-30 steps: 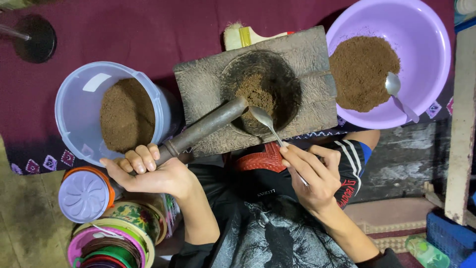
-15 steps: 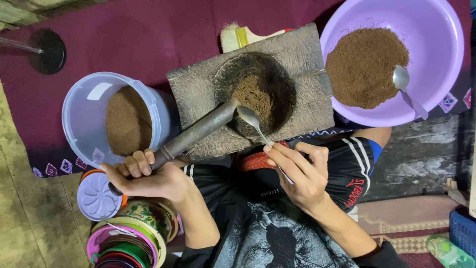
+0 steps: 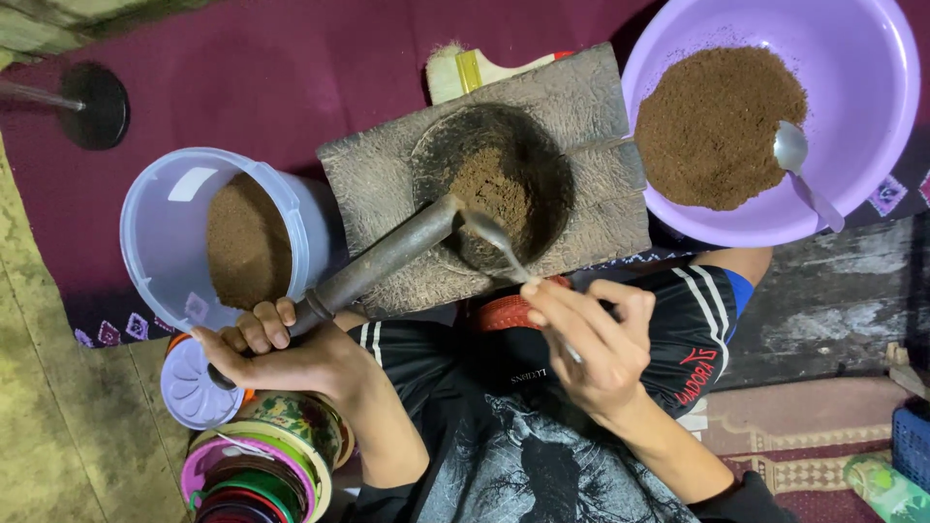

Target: Grinding brown powder in a stone mortar using a wooden pestle and a spoon

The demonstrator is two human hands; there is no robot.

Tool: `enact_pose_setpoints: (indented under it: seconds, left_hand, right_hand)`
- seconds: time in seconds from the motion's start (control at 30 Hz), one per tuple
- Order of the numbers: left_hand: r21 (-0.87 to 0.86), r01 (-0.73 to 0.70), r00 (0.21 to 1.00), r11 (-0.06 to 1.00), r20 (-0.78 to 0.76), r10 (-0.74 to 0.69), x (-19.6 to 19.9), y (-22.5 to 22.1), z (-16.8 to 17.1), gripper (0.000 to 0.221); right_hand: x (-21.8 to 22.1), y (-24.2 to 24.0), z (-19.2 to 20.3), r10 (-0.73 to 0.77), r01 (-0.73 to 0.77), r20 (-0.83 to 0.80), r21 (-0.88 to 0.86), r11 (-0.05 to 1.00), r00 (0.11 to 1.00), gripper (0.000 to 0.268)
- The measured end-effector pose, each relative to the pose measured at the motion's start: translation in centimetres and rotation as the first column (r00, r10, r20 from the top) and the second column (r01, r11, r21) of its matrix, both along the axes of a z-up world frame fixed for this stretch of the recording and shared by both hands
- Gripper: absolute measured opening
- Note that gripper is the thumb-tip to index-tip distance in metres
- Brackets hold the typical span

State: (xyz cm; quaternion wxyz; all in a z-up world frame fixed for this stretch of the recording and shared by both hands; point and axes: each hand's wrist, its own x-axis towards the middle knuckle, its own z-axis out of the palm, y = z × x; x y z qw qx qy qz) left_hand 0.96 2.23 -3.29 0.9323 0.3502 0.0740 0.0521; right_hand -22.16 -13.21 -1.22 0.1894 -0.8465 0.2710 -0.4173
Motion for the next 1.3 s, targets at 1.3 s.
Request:
enact_pose_setpoints:
  seconds: [1.3]
  left_hand:
    - [0.041, 0.002, 1.0, 0.999, 0.02, -0.002, 0.1, 0.6, -0.4, 0.038]
  right_hand:
    - [1.8, -1.2, 0.6, -0.09, 0.099, -0.085, 0.11, 0.989, 0.992, 0.013]
